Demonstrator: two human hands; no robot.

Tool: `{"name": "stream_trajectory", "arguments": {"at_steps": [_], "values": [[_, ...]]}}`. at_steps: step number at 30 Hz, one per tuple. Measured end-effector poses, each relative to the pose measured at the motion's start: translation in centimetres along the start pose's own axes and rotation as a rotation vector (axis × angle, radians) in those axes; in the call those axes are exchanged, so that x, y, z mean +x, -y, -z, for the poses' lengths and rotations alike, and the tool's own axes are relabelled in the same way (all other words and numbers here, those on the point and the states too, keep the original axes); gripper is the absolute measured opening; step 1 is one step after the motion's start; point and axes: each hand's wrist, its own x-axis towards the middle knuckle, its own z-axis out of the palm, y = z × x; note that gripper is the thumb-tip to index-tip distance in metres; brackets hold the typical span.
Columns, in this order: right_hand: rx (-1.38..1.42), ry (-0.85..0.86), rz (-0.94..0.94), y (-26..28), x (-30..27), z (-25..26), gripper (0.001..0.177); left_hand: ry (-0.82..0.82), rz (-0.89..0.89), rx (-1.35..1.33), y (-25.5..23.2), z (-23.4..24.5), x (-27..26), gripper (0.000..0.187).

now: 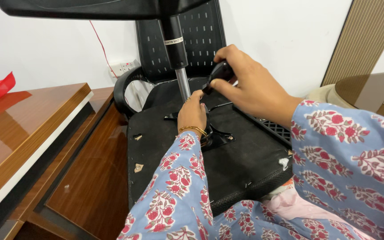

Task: The person uses a screwdriver to tighten screws on the underside of an office chair seat, securing the gas lift and base assembly. The hands repeatedly turn the screwdriver on multiple fasteners around the central mounting plate.

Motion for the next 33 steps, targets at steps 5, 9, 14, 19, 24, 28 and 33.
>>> {"name": "stream_trajectory", "arguments": {"at_steps": [5,9,14,19,24,28,33], "values": [[0.004,-0.049,0.161,-0.2,0.6,-0.7,0.040,0.024,0.036,-0.011,-0.1,0.2,0.2,0.030],[0.010,-0.037,0.028,-1.0,0.4,-0.3,0.040,-0.029,-0.002,-0.024,-0.7,0.1,-0.1,0.032],[0.016,-0.066,-0.104,-2.0,-1.1,0.0,0.040,-0.050,-0.006,0.012,-1.1,-0.1,-1.2,0.032],[0.065,-0.057,-0.093,-2.4,-0.6,0.3,0.038,-0.087,0.090,-0.091,-1.8,0.2,-1.1,0.030],[0.032,-0.050,-0.081,-1.8,-1.2,-1.4,0.039,-0.124,0.093,-0.085,-1.7,-0.1,-1.2,0.028],[-0.079,-0.102,-0.053,-2.8,-0.2,-1.2,0.043,-0.165,0.053,-0.079,-1.5,0.0,-1.3,0.019],[-0.184,-0.020,-0.265,-4.5,0.4,0.2,0.052,-0.113,0.048,0.051,-1.5,0.3,-1.3,0.014]]}}
